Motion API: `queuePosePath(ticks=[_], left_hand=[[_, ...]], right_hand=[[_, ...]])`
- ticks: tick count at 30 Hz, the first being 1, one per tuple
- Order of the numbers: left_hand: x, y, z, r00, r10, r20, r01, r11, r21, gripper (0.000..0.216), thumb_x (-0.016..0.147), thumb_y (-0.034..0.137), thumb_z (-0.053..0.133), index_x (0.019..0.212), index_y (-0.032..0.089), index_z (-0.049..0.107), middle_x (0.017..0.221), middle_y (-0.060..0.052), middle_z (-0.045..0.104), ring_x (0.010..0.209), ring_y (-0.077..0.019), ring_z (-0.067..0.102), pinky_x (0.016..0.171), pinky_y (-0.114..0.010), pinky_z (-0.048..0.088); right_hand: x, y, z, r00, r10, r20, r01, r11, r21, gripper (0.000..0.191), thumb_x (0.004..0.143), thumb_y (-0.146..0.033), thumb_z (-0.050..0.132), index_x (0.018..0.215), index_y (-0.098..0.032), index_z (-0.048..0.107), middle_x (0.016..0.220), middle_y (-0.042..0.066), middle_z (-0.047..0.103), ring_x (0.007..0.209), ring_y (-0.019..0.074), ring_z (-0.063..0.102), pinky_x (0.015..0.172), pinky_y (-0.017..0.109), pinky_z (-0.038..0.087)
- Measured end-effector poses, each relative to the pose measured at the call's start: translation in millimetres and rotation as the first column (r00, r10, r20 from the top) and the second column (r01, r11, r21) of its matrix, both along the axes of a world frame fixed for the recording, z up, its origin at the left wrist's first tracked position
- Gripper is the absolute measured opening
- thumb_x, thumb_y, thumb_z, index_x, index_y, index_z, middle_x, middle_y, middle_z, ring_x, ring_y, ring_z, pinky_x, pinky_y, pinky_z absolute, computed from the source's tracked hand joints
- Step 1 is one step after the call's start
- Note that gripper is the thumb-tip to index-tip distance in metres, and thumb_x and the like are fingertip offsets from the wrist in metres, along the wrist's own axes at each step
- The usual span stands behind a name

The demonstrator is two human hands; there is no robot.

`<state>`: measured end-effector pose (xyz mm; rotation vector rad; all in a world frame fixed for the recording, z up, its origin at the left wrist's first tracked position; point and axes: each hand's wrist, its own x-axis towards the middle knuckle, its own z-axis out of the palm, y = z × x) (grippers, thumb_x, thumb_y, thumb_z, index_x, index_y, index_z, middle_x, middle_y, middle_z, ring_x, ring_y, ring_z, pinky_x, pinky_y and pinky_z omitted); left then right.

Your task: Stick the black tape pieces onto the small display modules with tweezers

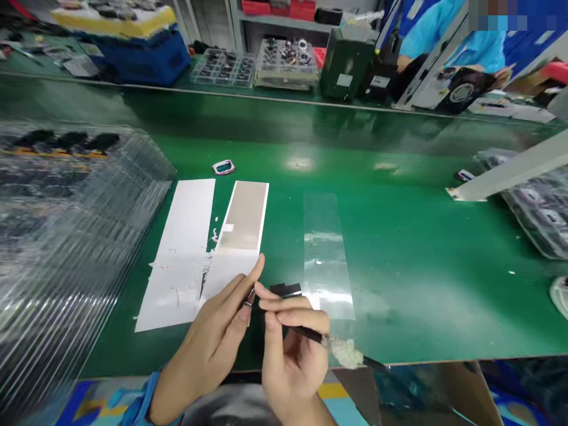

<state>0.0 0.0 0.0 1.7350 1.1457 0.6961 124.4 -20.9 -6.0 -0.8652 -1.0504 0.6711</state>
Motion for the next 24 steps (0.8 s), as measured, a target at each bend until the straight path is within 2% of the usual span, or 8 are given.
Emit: queuePosePath(ticks=[4,7,12,16,24], left_hand=[[-0.6,-2.2,0.6,1.000,0.002,0.002,-0.002,0.999,0.032,0.055,0.104,0.032,0.027,0.157,0.037,0.010,0.108,-0.007,0.054,0.088,-0.0234,0.055,0.073,-0.040,0.047],[-0.6,-1.4,2.4,1.000,0.003,-0.004,-0.002,0.999,0.043,0.055,0.104,0.032,0.028,0.157,0.035,0.013,0.102,-0.006,0.055,0.083,-0.0221,0.055,0.071,-0.039,0.048],[0.2,2.2,3.4,0.999,0.002,-0.033,0.001,0.996,0.089,0.056,0.103,0.023,0.031,0.155,0.039,0.017,0.090,-0.001,0.056,0.074,-0.0186,0.055,0.066,-0.034,0.047],[0.9,3.7,0.8,0.999,0.012,-0.040,-0.007,0.993,0.117,0.059,0.101,0.019,0.033,0.155,0.037,0.019,0.085,0.000,0.055,0.070,-0.0172,0.054,0.061,-0.030,0.045],[1.3,2.6,1.1,0.999,0.018,-0.051,-0.013,0.994,0.107,0.061,0.099,0.017,0.034,0.155,0.038,0.019,0.088,0.000,0.056,0.071,-0.0173,0.056,0.062,-0.032,0.047]], right_hand=[[-1.4,1.1,-0.7,1.000,-0.007,0.011,0.007,1.000,-0.004,0.025,0.091,0.004,0.050,0.100,-0.019,0.053,0.092,0.003,0.068,0.097,0.0202,0.073,0.084,0.045,0.066],[-1.7,1.5,0.9,1.000,-0.003,0.003,0.003,1.000,-0.013,0.023,0.091,0.002,0.051,0.099,-0.020,0.053,0.090,0.002,0.068,0.095,0.0199,0.074,0.085,0.046,0.066],[-2.3,2.1,4.9,0.998,-0.066,-0.016,0.066,0.997,0.033,0.022,0.091,0.002,0.051,0.100,-0.019,0.053,0.090,0.002,0.068,0.089,0.0181,0.074,0.081,0.043,0.068],[-3.0,2.3,4.2,0.999,-0.036,-0.004,0.036,0.999,0.032,0.022,0.092,0.002,0.050,0.100,-0.019,0.053,0.090,0.003,0.068,0.093,0.0196,0.074,0.081,0.043,0.068],[-2.0,0.1,-0.5,0.998,-0.003,0.058,0.000,0.999,0.048,0.029,0.089,0.007,0.049,0.102,-0.019,0.052,0.094,0.004,0.068,0.099,0.0201,0.073,0.086,0.043,0.066]])
